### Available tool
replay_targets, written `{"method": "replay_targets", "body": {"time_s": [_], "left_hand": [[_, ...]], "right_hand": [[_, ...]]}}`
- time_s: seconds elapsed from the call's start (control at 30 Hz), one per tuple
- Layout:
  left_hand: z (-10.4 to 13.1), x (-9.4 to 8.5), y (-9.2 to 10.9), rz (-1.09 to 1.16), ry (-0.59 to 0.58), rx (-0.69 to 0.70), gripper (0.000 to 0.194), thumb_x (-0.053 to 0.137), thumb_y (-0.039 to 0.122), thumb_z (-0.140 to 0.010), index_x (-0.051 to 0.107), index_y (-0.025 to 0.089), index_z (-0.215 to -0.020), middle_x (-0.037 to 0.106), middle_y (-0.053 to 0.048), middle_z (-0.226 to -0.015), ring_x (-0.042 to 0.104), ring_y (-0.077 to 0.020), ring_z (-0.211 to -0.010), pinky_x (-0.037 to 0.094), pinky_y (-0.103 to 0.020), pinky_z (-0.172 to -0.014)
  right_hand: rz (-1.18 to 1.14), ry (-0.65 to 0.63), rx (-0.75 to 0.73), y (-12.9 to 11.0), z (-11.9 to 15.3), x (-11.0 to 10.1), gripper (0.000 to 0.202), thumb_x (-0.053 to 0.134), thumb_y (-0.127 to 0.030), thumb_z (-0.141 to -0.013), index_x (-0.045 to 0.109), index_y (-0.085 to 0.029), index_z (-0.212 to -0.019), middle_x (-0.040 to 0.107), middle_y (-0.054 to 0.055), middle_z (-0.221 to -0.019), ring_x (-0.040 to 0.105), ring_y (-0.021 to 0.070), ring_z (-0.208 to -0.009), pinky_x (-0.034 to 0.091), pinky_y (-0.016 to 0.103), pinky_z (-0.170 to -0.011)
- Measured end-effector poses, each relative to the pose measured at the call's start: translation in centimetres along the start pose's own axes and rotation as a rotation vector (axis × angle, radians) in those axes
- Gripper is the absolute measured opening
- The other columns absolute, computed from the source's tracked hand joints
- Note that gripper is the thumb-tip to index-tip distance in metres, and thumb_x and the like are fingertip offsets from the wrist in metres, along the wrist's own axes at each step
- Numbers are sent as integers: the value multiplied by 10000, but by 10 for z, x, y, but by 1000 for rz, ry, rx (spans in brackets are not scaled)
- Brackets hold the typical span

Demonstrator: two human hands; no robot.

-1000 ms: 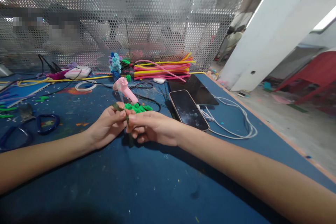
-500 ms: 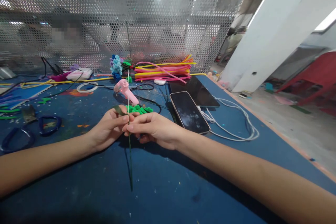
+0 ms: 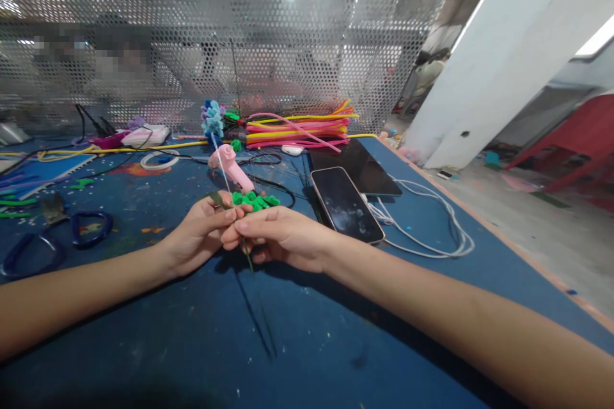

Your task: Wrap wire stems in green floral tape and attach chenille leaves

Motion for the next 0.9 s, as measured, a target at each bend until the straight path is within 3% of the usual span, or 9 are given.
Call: {"method": "replay_targets", "body": {"time_s": [0.13,0.27,0.37,0.53,0.67,0.77,0.83,0.9], "left_hand": [[0,0,0,-3,-4,29,263,777,156,-551,563,152,-703,670,5,-665,611,-105,-612,470,-204,-567],[0,-1,0,2,5,41,262,779,147,-544,565,149,-695,675,5,-644,620,-103,-645,465,-189,-592],[0,0,0,-15,1,34,269,779,151,-544,563,138,-704,684,-5,-669,624,-100,-628,471,-192,-596],[0,1,-1,-35,-45,5,260,756,190,-586,543,156,-732,676,7,-674,579,-95,-486,458,-212,-470],[1,2,0,-44,-34,13,263,768,159,-552,551,149,-700,677,6,-684,615,-99,-574,472,-196,-533],[1,2,0,-56,-28,17,262,776,154,-535,555,142,-676,676,4,-685,616,-91,-590,476,-192,-572],[2,3,1,-64,-30,22,264,778,154,-530,552,137,-665,679,-4,-701,621,-98,-611,481,-197,-587],[2,4,1,-70,-49,23,261,770,157,-549,543,137,-678,673,0,-674,615,-96,-585,478,-196,-567]], "right_hand": [[51,67,-17,-1,-2,-2,277,786,-369,-522,660,-136,-604,603,-1,-660,470,54,-593,338,179,-524],[49,195,-2,3,-4,-8,375,828,-358,-422,529,-135,-467,504,-50,-499,400,35,-479,267,181,-459],[42,142,-9,3,-3,-7,394,811,-360,-482,487,-135,-466,457,-64,-474,366,31,-458,249,187,-451],[13,-63,27,0,-2,-1,323,748,-398,-596,679,-129,-761,615,10,-776,502,66,-655,348,198,-565],[25,9,20,2,-4,-3,274,804,-328,-508,677,-127,-642,617,1,-700,508,64,-643,334,194,-568],[-3,116,21,7,-6,-4,307,832,-310,-434,594,-129,-503,551,-42,-553,438,36,-517,284,188,-504],[-6,135,-4,7,-5,-2,357,833,-303,-438,522,-127,-444,452,-76,-455,349,18,-443,229,188,-462],[-13,104,-13,5,-4,0,348,814,-336,-487,535,-128,-471,451,-73,-456,345,22,-444,228,188,-456]]}}
Point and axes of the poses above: each hand's wrist, its own z-axis away from the middle knuckle, its own x-axis out of the palm, y = z × x, the point moved 5 cm from there along -z, towards the middle knuckle
